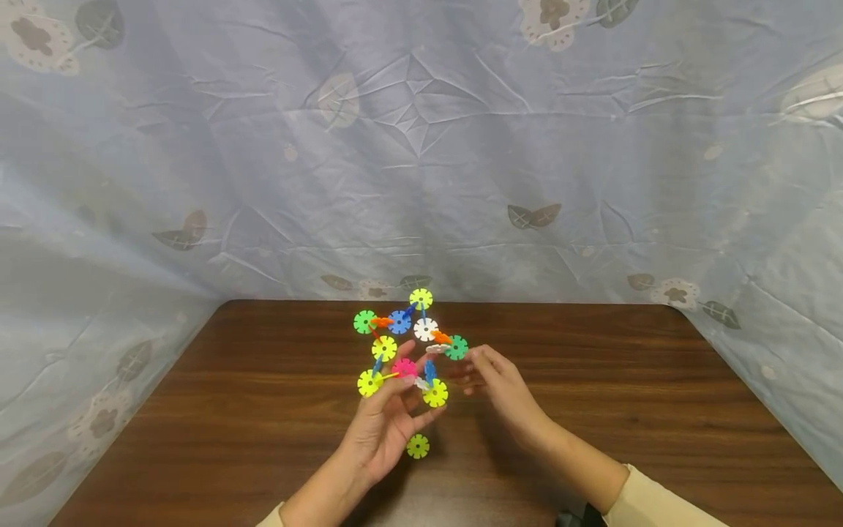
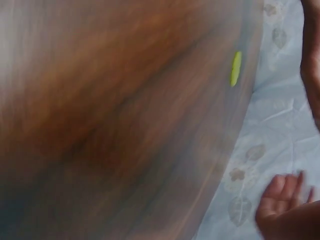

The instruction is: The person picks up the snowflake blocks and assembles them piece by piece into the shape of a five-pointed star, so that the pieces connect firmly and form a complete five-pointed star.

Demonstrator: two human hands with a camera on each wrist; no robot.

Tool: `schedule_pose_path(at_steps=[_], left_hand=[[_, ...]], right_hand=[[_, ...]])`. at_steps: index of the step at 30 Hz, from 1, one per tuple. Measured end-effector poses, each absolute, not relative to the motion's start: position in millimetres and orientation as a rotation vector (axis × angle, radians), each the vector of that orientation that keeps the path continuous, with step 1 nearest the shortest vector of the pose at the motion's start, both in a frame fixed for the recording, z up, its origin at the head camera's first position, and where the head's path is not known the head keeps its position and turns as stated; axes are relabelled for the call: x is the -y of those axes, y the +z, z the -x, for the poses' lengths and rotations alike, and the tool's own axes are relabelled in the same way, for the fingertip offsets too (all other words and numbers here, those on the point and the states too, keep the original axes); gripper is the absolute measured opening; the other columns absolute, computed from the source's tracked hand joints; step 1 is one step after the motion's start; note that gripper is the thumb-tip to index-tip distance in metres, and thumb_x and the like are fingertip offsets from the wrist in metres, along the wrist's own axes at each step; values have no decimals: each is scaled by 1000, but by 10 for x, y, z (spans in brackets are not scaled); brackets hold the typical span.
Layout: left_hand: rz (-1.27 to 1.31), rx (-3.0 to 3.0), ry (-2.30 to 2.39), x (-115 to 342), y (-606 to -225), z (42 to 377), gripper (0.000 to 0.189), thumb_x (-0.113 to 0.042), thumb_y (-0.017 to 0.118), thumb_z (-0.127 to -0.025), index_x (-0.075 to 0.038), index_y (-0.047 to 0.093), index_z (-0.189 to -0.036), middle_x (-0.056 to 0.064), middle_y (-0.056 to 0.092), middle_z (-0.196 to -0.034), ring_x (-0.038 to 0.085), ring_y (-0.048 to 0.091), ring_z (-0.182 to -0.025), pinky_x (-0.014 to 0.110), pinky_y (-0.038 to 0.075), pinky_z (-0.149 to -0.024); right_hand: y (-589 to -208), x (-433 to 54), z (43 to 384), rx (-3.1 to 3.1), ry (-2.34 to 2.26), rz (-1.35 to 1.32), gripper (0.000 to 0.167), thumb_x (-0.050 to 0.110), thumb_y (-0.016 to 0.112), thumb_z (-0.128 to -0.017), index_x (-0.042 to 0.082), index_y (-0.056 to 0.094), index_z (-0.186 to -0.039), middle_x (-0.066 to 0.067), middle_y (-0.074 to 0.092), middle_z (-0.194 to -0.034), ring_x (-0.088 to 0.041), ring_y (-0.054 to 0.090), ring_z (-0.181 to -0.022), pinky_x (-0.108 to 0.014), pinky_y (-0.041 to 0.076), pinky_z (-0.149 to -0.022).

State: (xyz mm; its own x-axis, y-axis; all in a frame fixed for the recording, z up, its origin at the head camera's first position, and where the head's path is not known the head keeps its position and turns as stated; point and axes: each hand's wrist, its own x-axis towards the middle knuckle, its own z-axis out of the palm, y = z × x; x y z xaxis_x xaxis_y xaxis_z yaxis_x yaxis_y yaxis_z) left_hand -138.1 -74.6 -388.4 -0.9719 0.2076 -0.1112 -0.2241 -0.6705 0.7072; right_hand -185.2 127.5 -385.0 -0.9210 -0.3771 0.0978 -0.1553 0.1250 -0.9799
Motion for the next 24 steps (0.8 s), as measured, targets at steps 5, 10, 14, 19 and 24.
schedule_pose_path(at_steps=[5,10,14,19,24], left_hand=[[34,-1121,2692,773,-3887,1382,50,-11,54,-100,-27,54,-147,-2,61,-147,10,66,-108,45,61,-97],[-6,-1106,2681,806,-3890,1378,51,-12,52,-102,-27,48,-151,-3,59,-148,9,65,-108,42,63,-92],[-29,-1107,2686,817,-3895,1381,49,-10,52,-103,-27,51,-149,-4,61,-144,9,65,-107,43,63,-92],[-13,-1128,2689,833,-3900,1392,48,-9,53,-102,-26,54,-147,-2,60,-148,10,65,-108,44,63,-91],[11,-1155,2686,858,-3905,1406,50,-10,54,-101,-26,54,-148,0,57,-153,11,64,-112,43,64,-91]], right_hand=[[-4033,-1254,1933,-2478,-1199,1003,30,23,70,-100,5,67,-123,-12,72,-120,-18,64,-104,-30,58,-89],[-4104,-1109,1850,-2494,-846,1220,55,32,79,-95,14,61,-143,-7,57,-150,-25,55,-134,-44,51,-113],[-4116,-1031,1807,-2528,-768,1275,75,30,80,-93,11,45,-156,-9,50,-157,-22,52,-140,-45,47,-120],[-4140,-1014,1807,-2557,-687,1276,61,26,79,-95,12,55,-149,-9,54,-152,-20,53,-138,-44,48,-119],[-4156,-1058,1815,-2568,-646,1285,35,27,79,-94,13,69,-124,-3,61,-131,-14,59,-120,-32,56,-104]])
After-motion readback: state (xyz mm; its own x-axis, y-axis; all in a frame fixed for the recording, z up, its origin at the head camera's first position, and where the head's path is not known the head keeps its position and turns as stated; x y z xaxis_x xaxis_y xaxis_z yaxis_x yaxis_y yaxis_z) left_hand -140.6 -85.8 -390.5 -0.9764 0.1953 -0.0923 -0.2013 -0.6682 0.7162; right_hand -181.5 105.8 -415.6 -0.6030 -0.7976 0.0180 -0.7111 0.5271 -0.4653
